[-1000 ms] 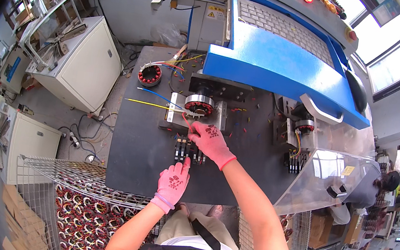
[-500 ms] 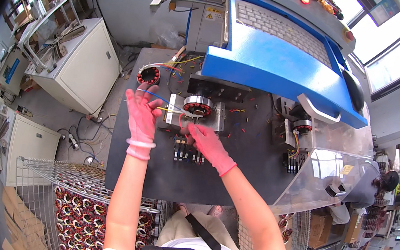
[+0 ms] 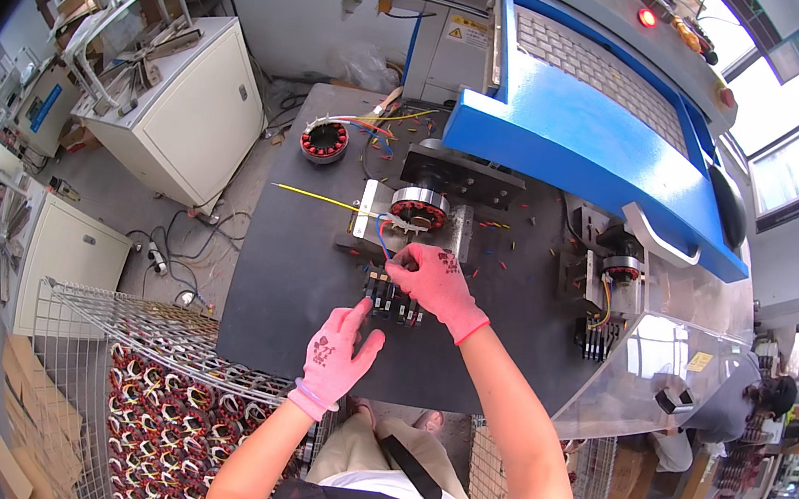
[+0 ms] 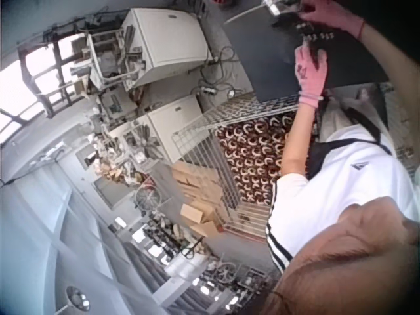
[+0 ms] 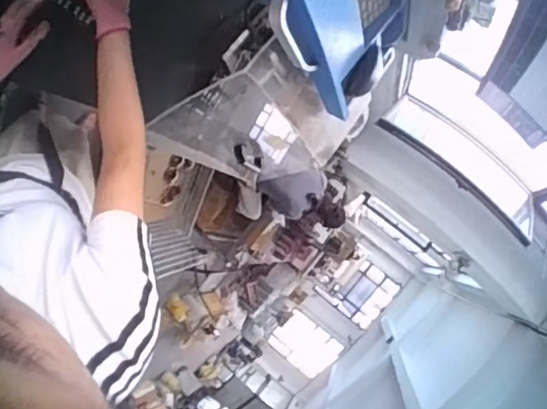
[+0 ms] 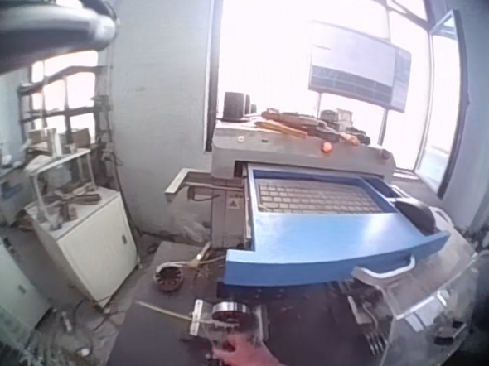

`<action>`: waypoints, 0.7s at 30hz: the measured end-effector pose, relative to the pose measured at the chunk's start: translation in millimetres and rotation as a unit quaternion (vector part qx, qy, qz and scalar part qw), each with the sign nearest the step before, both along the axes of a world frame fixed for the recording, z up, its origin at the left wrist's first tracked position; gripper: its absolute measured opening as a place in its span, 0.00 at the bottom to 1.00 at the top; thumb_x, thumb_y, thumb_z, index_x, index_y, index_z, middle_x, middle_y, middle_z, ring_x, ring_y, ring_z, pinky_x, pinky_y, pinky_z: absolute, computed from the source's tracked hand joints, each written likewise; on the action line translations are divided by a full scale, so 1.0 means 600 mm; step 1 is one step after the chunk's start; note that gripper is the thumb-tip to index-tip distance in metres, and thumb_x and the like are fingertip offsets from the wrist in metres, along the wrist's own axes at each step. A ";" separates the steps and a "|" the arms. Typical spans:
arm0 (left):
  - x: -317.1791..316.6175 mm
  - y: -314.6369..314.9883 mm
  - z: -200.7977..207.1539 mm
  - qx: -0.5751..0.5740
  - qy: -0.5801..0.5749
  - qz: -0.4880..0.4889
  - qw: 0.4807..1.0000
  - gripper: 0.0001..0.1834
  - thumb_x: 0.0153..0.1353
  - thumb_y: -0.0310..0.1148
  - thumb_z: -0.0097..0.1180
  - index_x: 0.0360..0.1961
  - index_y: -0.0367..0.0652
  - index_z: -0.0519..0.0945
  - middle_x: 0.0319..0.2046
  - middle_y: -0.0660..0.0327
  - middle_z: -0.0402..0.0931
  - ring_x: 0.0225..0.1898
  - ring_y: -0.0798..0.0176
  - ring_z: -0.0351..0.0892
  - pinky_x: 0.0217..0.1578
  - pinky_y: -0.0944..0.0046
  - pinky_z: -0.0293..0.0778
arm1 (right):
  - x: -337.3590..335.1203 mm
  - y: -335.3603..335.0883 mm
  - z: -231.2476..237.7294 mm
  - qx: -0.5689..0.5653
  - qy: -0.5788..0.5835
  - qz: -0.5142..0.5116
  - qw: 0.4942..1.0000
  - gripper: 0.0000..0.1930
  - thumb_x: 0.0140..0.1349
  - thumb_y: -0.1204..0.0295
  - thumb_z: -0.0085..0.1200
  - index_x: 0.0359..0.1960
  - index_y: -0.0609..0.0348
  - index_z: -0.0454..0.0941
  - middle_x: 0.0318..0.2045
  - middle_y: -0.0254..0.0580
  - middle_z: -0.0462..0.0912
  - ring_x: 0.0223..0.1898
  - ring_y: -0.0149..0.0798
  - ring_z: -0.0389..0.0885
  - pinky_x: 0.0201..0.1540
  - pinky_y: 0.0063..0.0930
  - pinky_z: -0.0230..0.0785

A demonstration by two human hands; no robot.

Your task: The person places a stator into a machine, inserts wires into a terminal block, and then moves the finished stator to a collection bin.

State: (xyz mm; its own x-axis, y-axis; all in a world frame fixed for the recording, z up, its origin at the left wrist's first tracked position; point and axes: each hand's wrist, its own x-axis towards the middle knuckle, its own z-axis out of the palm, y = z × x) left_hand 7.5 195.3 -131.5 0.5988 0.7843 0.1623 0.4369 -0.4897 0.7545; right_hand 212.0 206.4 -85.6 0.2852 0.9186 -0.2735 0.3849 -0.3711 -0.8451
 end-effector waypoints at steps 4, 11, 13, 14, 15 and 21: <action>-0.001 -0.004 -0.039 0.140 0.113 -0.034 0.983 0.30 0.58 0.42 0.59 0.61 0.48 0.69 0.40 0.59 0.72 0.36 0.55 0.78 0.33 0.55 0.75 | -0.007 -0.008 -0.021 0.057 -0.027 -0.013 0.998 0.10 0.61 0.67 0.58 0.35 0.63 0.78 0.22 0.33 0.80 0.22 0.22 0.75 0.25 0.20 0.67; 0.002 -0.020 -0.064 0.174 0.236 -0.039 0.955 0.28 0.59 0.42 0.55 0.61 0.50 0.70 0.39 0.60 0.71 0.40 0.57 0.75 0.36 0.55 0.73 | -0.030 -0.022 -0.082 0.137 -0.061 -0.048 0.988 0.09 0.63 0.69 0.57 0.39 0.63 0.78 0.26 0.36 0.81 0.24 0.26 0.78 0.29 0.23 0.70; 0.003 -0.019 -0.073 0.187 0.237 -0.044 0.952 0.28 0.60 0.42 0.54 0.62 0.49 0.69 0.39 0.61 0.70 0.39 0.58 0.74 0.35 0.55 0.72 | -0.032 -0.023 -0.092 0.170 -0.106 -0.047 0.979 0.09 0.62 0.69 0.57 0.39 0.62 0.78 0.27 0.40 0.82 0.26 0.31 0.80 0.30 0.26 0.71; 0.001 -0.018 -0.078 0.194 0.235 -0.046 0.951 0.29 0.60 0.42 0.54 0.62 0.49 0.69 0.39 0.61 0.70 0.39 0.59 0.74 0.34 0.56 0.72 | -0.034 -0.022 -0.097 0.183 -0.130 -0.044 0.974 0.09 0.62 0.69 0.57 0.39 0.62 0.78 0.28 0.42 0.82 0.28 0.35 0.81 0.31 0.27 0.72; 0.000 -0.017 -0.079 0.201 0.234 -0.048 0.950 0.30 0.60 0.43 0.54 0.63 0.49 0.68 0.39 0.61 0.70 0.38 0.59 0.73 0.34 0.56 0.71 | -0.037 -0.020 -0.099 0.197 -0.153 -0.042 0.967 0.09 0.61 0.69 0.57 0.39 0.62 0.78 0.29 0.44 0.82 0.29 0.38 0.82 0.32 0.28 0.72; 0.004 -0.009 -0.053 0.086 0.101 -0.042 0.990 0.22 0.61 0.37 0.55 0.57 0.46 0.73 0.36 0.58 0.72 0.33 0.57 0.76 0.36 0.59 0.74 | -0.048 -0.017 -0.123 0.213 -0.223 -0.039 0.950 0.07 0.61 0.68 0.56 0.37 0.57 0.78 0.31 0.43 0.81 0.34 0.46 0.81 0.35 0.34 0.71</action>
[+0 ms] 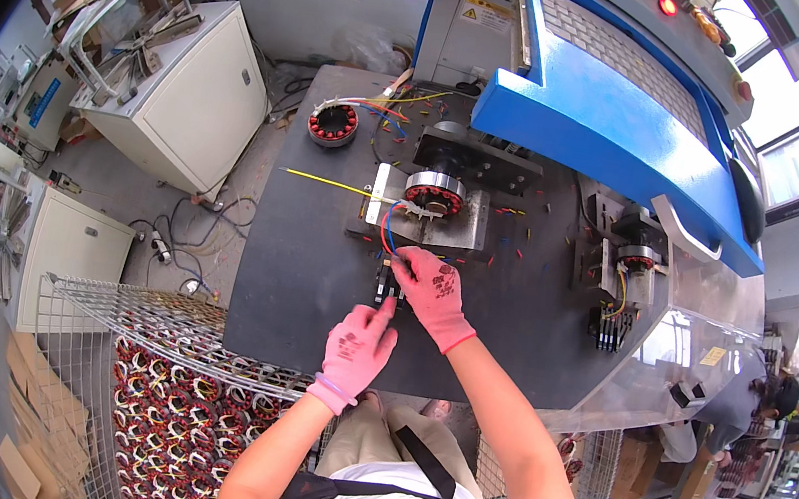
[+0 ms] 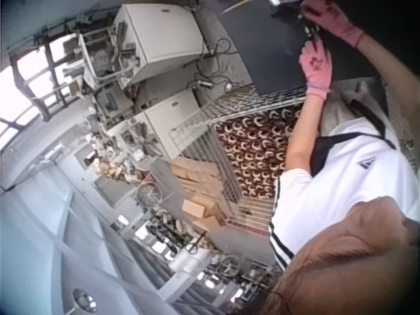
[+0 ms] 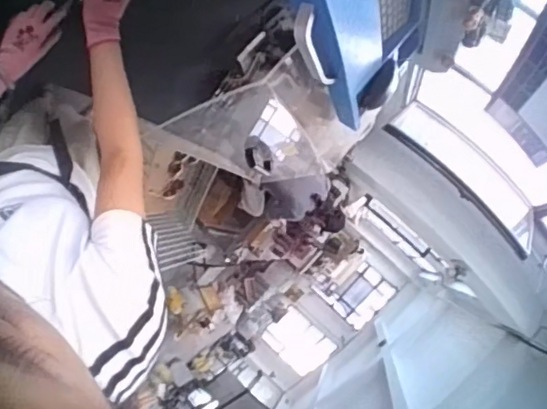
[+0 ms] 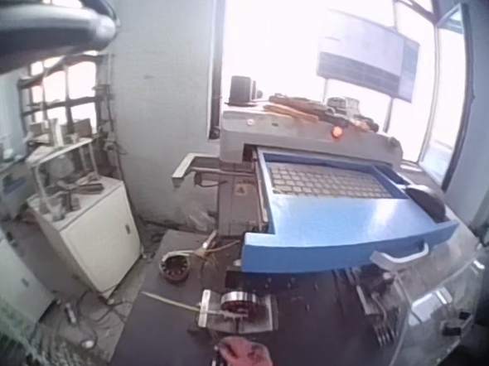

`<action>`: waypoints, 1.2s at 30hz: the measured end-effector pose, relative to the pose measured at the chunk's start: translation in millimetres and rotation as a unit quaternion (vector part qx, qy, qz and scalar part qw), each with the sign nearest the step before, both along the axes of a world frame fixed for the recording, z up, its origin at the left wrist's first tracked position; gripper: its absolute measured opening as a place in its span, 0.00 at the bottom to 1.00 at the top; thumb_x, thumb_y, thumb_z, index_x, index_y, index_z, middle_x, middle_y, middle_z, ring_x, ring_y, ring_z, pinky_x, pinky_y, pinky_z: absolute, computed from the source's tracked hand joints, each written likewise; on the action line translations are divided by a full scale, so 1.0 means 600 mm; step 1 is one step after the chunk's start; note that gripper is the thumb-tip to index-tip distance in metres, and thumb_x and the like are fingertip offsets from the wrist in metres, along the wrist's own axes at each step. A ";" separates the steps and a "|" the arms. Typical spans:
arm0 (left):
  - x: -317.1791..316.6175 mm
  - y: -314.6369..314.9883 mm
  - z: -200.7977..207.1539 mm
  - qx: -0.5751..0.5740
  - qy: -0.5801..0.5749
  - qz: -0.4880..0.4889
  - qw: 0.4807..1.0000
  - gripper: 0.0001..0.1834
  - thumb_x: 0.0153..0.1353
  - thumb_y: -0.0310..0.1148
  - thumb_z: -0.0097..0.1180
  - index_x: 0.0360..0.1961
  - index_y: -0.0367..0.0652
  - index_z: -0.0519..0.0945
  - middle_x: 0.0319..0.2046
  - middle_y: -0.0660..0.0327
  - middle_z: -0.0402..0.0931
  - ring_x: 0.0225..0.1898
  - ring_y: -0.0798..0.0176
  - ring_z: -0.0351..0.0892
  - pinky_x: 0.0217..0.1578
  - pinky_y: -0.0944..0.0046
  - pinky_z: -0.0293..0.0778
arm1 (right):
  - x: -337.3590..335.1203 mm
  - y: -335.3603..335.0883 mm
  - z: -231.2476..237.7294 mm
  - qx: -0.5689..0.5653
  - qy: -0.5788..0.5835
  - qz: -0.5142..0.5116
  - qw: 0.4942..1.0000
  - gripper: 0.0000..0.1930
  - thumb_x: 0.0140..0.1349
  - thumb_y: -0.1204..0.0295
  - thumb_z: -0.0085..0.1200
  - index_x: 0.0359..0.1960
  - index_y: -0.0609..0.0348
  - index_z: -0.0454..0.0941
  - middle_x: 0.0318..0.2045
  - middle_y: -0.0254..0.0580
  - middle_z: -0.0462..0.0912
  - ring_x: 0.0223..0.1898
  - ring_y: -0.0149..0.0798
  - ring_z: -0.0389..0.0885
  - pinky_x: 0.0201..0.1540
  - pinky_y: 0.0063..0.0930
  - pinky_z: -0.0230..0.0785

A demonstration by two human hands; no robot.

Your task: The person places a stator into a machine, inserts wires into a terminal block, and then moves the finished stator to a collection bin.

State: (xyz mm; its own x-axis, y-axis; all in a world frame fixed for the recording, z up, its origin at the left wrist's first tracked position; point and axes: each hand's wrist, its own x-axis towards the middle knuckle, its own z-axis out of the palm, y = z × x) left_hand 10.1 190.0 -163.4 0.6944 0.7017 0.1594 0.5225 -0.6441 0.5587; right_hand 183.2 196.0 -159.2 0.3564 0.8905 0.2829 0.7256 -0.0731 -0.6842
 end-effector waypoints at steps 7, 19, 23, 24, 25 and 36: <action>0.038 0.270 0.057 -0.552 -0.615 0.225 0.516 0.32 0.63 0.63 0.49 0.51 0.44 0.73 0.36 0.60 0.77 0.29 0.69 0.74 0.28 0.72 0.69 | -0.006 -0.016 0.083 -0.075 0.250 -0.090 0.961 0.13 0.63 0.62 0.55 0.40 0.58 0.81 0.27 0.43 0.81 0.29 0.36 0.80 0.34 0.28 0.70; -0.026 0.036 0.106 -0.351 -0.374 -0.045 0.857 0.23 0.68 0.44 0.50 0.55 0.37 0.73 0.44 0.59 0.75 0.40 0.66 0.77 0.36 0.72 0.73 | -0.008 0.021 0.128 -0.190 0.530 0.076 0.823 0.13 0.65 0.62 0.57 0.33 0.60 0.79 0.24 0.28 0.76 0.25 0.20 0.72 0.27 0.16 0.64; -0.026 0.009 0.073 -0.128 -0.169 0.024 0.977 0.26 0.58 0.34 0.60 0.58 0.42 0.73 0.48 0.53 0.71 0.43 0.55 0.78 0.43 0.61 0.75 | 0.011 0.006 0.102 -0.179 0.368 0.037 0.912 0.08 0.65 0.69 0.54 0.38 0.61 0.75 0.26 0.30 0.77 0.26 0.21 0.73 0.28 0.17 0.67; -0.023 0.008 0.047 -0.036 -0.118 0.029 0.992 0.29 0.57 0.37 0.61 0.60 0.44 0.71 0.49 0.51 0.71 0.44 0.51 0.77 0.44 0.57 0.75 | 0.010 0.007 0.094 -0.164 0.352 0.040 0.921 0.07 0.65 0.70 0.53 0.40 0.61 0.74 0.27 0.30 0.78 0.26 0.21 0.73 0.28 0.17 0.67; -0.027 0.006 0.022 -0.004 -0.039 0.022 0.999 0.35 0.57 0.43 0.60 0.65 0.47 0.66 0.51 0.51 0.69 0.48 0.48 0.75 0.45 0.53 0.74 | 0.003 0.006 0.088 -0.134 0.300 0.032 0.944 0.09 0.62 0.70 0.55 0.38 0.62 0.73 0.22 0.38 0.78 0.21 0.29 0.75 0.26 0.26 0.67; -0.029 -0.003 -0.028 0.102 0.107 0.027 0.989 0.30 0.57 0.41 0.56 0.62 0.47 0.68 0.47 0.62 0.70 0.44 0.59 0.72 0.41 0.56 0.72 | -0.010 0.009 0.060 -0.114 0.063 0.025 0.991 0.09 0.63 0.71 0.54 0.40 0.62 0.73 0.26 0.48 0.80 0.27 0.41 0.79 0.32 0.33 0.70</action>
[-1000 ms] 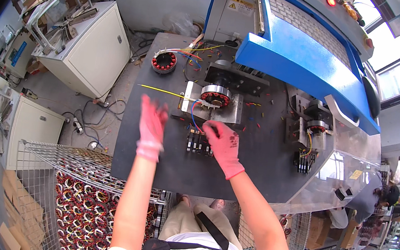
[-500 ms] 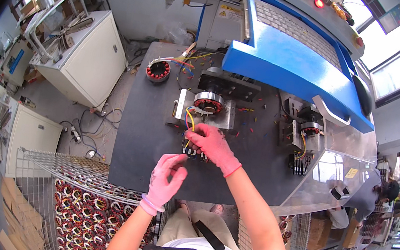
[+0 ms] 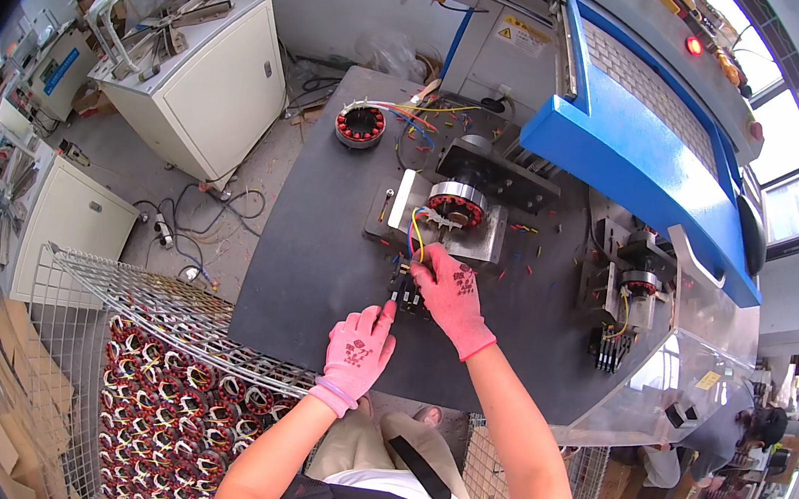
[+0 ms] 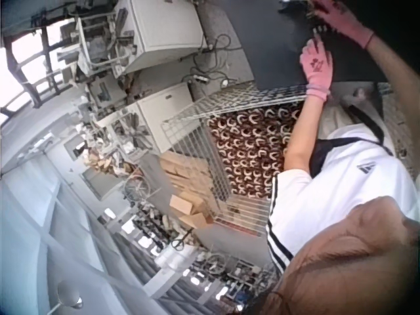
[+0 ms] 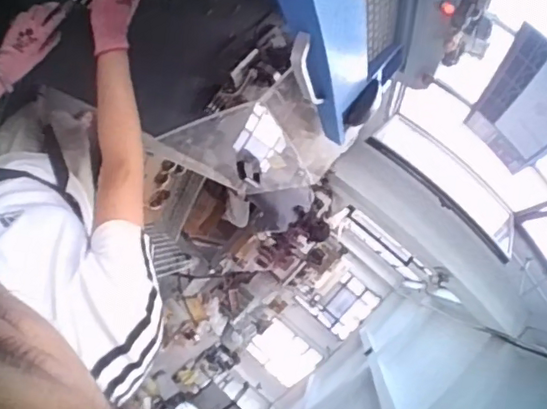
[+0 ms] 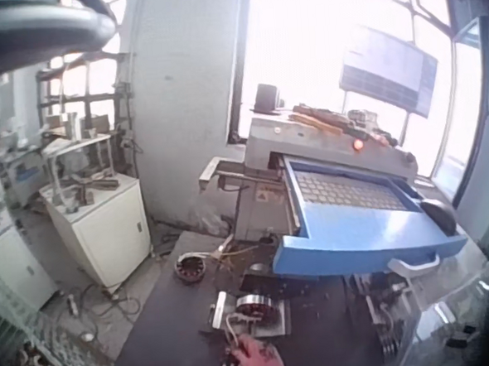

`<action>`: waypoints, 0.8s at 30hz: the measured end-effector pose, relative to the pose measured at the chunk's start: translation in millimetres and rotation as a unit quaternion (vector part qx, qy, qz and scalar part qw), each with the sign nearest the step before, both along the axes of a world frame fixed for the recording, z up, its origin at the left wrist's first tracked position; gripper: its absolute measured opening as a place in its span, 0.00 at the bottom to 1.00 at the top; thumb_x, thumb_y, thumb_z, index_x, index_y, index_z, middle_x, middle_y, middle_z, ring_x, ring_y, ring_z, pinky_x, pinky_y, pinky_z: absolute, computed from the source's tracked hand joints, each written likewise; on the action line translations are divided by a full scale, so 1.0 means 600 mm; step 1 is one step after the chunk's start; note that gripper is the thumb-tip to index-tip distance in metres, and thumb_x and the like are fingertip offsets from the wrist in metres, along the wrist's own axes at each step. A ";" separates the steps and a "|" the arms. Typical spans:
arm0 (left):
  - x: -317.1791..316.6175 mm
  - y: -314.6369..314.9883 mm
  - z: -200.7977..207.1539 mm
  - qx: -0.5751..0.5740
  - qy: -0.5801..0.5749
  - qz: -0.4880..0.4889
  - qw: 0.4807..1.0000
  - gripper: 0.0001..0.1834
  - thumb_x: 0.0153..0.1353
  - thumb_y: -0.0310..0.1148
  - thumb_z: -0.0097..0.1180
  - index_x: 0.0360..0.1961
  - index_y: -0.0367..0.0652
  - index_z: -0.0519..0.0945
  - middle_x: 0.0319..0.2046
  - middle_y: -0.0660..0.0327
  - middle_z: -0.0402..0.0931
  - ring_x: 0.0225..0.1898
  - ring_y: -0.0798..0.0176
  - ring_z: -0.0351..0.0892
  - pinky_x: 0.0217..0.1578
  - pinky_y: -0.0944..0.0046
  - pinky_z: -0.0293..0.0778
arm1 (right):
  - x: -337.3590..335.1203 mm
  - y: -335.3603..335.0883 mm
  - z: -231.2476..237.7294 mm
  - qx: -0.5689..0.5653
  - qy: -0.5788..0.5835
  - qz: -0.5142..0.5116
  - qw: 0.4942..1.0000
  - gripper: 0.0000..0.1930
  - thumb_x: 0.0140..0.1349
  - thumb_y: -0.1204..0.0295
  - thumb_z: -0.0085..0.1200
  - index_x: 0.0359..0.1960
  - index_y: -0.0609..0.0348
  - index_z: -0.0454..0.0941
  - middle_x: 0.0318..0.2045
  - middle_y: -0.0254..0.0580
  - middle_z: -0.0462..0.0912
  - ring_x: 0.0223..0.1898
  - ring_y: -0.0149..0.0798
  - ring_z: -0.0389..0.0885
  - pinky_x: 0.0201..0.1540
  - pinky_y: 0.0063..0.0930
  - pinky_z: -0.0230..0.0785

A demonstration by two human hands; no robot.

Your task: The person places a stator into a machine, inserts wires into a terminal block, and then moves the finished stator to a collection bin.

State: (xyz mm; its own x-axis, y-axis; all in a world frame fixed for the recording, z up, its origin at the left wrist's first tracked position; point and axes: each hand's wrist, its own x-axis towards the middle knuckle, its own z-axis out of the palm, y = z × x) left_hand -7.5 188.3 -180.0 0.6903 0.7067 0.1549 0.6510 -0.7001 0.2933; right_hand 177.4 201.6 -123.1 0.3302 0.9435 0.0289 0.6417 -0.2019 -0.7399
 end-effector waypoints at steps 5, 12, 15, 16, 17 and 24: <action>0.005 -0.002 0.005 -0.088 -0.075 0.006 0.993 0.32 0.59 0.38 0.56 0.64 0.44 0.66 0.50 0.57 0.69 0.46 0.56 0.72 0.44 0.57 0.72 | -0.004 0.004 -0.007 -0.015 -0.012 0.005 1.000 0.09 0.62 0.68 0.55 0.39 0.60 0.74 0.29 0.50 0.81 0.33 0.52 0.81 0.35 0.39 0.70; 0.002 0.004 -0.033 -0.327 -0.349 0.107 0.872 0.32 0.65 0.31 0.53 0.69 0.42 0.58 0.53 0.54 0.68 0.41 0.65 0.72 0.46 0.66 0.72 | -0.006 -0.065 0.084 0.084 -0.033 -0.019 0.996 0.13 0.61 0.66 0.56 0.45 0.56 0.77 0.34 0.45 0.83 0.36 0.47 0.82 0.39 0.35 0.74; 0.000 -0.002 -0.040 -0.333 -0.375 0.118 0.857 0.30 0.66 0.29 0.52 0.69 0.43 0.60 0.52 0.58 0.67 0.43 0.68 0.70 0.47 0.68 0.70 | 0.023 -0.188 0.227 0.086 -0.065 -0.021 0.994 0.15 0.58 0.69 0.61 0.47 0.55 0.79 0.34 0.44 0.83 0.35 0.44 0.83 0.40 0.32 0.75; -0.007 -0.005 -0.032 -0.313 -0.361 0.133 0.868 0.29 0.66 0.30 0.52 0.68 0.43 0.61 0.51 0.58 0.68 0.43 0.68 0.70 0.48 0.68 0.69 | 0.045 -0.238 0.260 0.120 -0.052 -0.036 0.991 0.11 0.59 0.73 0.60 0.45 0.57 0.82 0.33 0.41 0.85 0.31 0.32 0.83 0.34 0.26 0.75; -0.013 -0.006 -0.027 -0.293 -0.356 0.147 0.875 0.29 0.66 0.30 0.52 0.68 0.43 0.62 0.50 0.58 0.68 0.43 0.68 0.70 0.48 0.68 0.69 | 0.080 -0.293 0.287 0.156 -0.054 -0.061 0.984 0.13 0.61 0.73 0.58 0.48 0.58 0.79 0.37 0.42 0.83 0.35 0.33 0.81 0.39 0.26 0.72; 0.044 -0.096 -0.016 -0.328 -0.537 0.249 0.736 0.22 0.70 0.35 0.49 0.61 0.38 0.68 0.52 0.61 0.73 0.44 0.73 0.70 0.40 0.74 0.69 | 0.526 -0.847 0.117 0.138 -0.116 -0.590 0.787 0.31 0.73 0.55 0.40 0.69 0.65 0.56 0.66 0.47 0.62 0.66 0.40 0.60 0.68 0.33 0.51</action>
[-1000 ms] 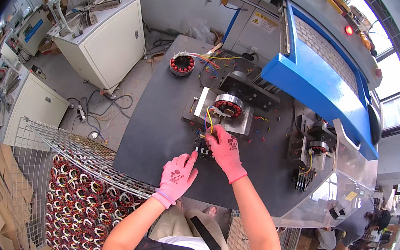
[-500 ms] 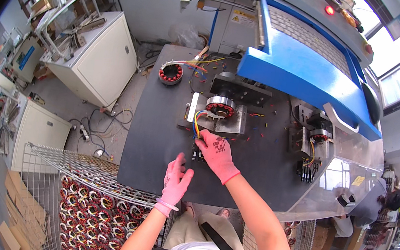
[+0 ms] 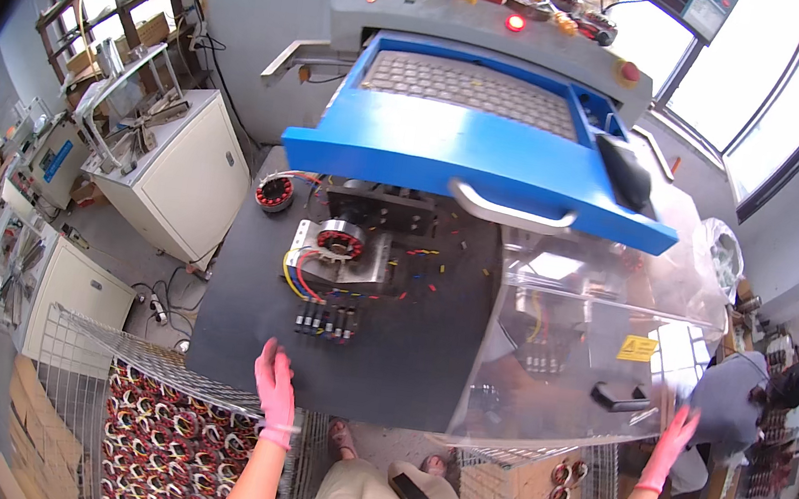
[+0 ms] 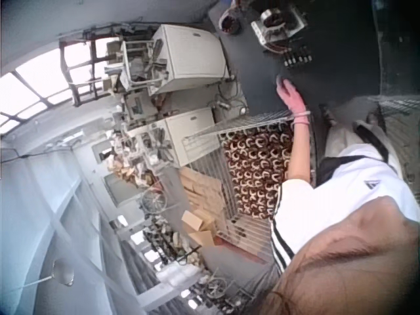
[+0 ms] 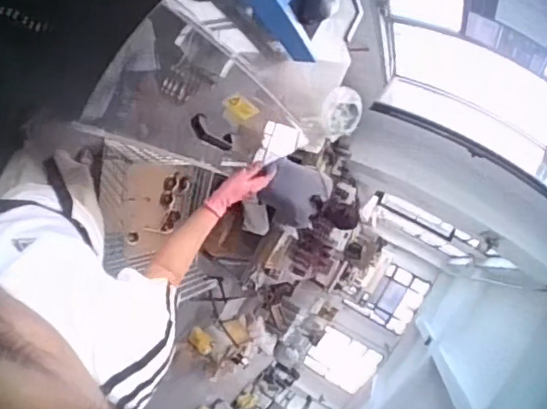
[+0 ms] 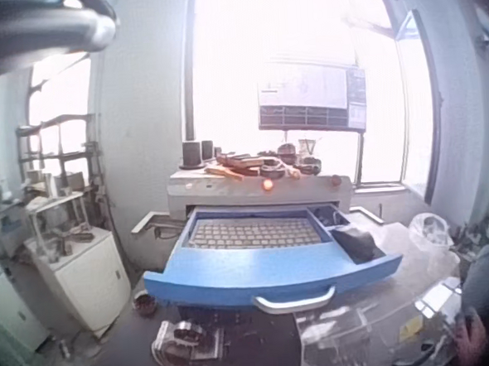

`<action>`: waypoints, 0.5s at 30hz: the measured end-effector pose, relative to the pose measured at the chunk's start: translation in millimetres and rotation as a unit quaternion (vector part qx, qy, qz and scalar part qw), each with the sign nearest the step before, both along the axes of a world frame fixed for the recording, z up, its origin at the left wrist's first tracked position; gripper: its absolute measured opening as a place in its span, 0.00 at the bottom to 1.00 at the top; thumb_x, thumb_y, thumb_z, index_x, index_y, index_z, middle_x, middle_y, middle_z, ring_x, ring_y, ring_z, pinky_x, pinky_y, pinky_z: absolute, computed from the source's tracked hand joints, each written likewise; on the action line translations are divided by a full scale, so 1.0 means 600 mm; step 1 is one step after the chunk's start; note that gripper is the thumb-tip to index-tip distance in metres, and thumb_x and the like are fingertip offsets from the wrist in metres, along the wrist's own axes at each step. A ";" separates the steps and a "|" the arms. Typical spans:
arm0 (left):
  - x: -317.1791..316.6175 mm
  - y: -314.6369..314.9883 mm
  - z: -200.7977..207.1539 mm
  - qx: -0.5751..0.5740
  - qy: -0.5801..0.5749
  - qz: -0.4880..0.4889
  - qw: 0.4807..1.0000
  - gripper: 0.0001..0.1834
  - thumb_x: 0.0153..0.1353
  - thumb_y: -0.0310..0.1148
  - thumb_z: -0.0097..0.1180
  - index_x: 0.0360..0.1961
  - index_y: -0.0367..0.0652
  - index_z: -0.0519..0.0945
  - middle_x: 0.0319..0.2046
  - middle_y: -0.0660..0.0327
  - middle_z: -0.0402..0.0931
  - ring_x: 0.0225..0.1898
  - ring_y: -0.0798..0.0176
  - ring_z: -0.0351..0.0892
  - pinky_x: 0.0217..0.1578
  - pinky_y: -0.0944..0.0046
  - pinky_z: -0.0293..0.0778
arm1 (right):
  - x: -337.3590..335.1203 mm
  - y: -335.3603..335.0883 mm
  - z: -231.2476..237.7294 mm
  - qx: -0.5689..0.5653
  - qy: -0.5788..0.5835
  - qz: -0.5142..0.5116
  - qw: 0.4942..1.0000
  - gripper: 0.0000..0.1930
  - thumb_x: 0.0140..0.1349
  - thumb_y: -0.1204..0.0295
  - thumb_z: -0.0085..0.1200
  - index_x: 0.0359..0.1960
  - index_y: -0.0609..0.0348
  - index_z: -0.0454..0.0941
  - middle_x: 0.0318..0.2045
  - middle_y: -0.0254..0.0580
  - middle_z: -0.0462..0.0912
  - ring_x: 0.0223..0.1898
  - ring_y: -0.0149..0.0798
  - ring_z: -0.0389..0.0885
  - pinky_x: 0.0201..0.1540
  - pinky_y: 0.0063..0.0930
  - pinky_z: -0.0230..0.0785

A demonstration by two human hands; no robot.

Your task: The person places a stator into a machine, inserts wires into a terminal block, and then moves the finished stator to a collection bin.

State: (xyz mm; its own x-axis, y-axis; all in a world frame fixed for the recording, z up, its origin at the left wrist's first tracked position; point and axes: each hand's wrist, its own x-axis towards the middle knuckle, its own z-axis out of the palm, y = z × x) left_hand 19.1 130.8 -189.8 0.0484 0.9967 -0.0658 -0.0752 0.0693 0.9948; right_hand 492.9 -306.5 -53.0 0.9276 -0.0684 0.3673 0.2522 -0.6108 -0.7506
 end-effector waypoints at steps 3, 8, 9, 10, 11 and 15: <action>0.028 -0.124 -0.031 0.009 0.040 -0.005 0.999 0.21 0.69 0.30 0.49 0.61 0.37 0.66 0.51 0.58 0.72 0.49 0.67 0.72 0.49 0.68 0.70 | 0.120 -0.179 -0.248 0.226 0.193 0.119 0.947 0.36 0.70 0.44 0.39 0.66 0.63 0.58 0.65 0.47 0.64 0.67 0.41 0.58 0.70 0.39 0.45; 0.011 -0.325 -0.033 0.086 0.275 -0.092 0.953 0.19 0.68 0.31 0.50 0.58 0.37 0.71 0.45 0.56 0.73 0.42 0.62 0.75 0.44 0.64 0.72 | -0.047 -0.052 -0.149 0.151 0.188 0.311 0.919 0.23 0.71 0.49 0.42 0.42 0.60 0.73 0.45 0.43 0.78 0.50 0.37 0.74 0.59 0.34 0.62; 0.010 -0.354 -0.044 0.064 0.292 -0.108 0.948 0.19 0.67 0.32 0.51 0.57 0.37 0.72 0.43 0.56 0.73 0.40 0.62 0.75 0.41 0.65 0.72 | -0.074 -0.032 -0.132 0.154 0.211 0.360 0.896 0.22 0.72 0.52 0.41 0.46 0.60 0.73 0.45 0.44 0.79 0.50 0.38 0.75 0.60 0.35 0.63; 0.017 -0.373 -0.049 0.044 0.308 -0.121 0.943 0.18 0.66 0.32 0.52 0.56 0.37 0.73 0.42 0.56 0.73 0.37 0.62 0.75 0.38 0.65 0.72 | -0.102 -0.003 -0.111 0.141 0.243 0.383 0.880 0.20 0.73 0.55 0.40 0.47 0.60 0.74 0.46 0.43 0.80 0.51 0.37 0.76 0.59 0.34 0.64; 0.037 -0.393 -0.032 0.026 0.294 -0.124 0.947 0.18 0.66 0.33 0.53 0.55 0.37 0.74 0.42 0.56 0.73 0.37 0.63 0.75 0.39 0.67 0.73 | -0.128 0.024 -0.080 0.117 0.294 0.410 0.855 0.18 0.74 0.59 0.41 0.48 0.60 0.76 0.47 0.42 0.80 0.49 0.36 0.77 0.57 0.31 0.66; 0.071 -0.434 -0.022 -0.002 0.316 -0.196 0.928 0.20 0.65 0.33 0.55 0.56 0.39 0.74 0.44 0.58 0.73 0.38 0.66 0.78 0.39 0.68 0.74 | -0.192 0.132 -0.095 -0.034 0.229 0.572 0.787 0.09 0.61 0.71 0.54 0.42 0.59 0.80 0.40 0.47 0.80 0.46 0.46 0.77 0.50 0.37 0.70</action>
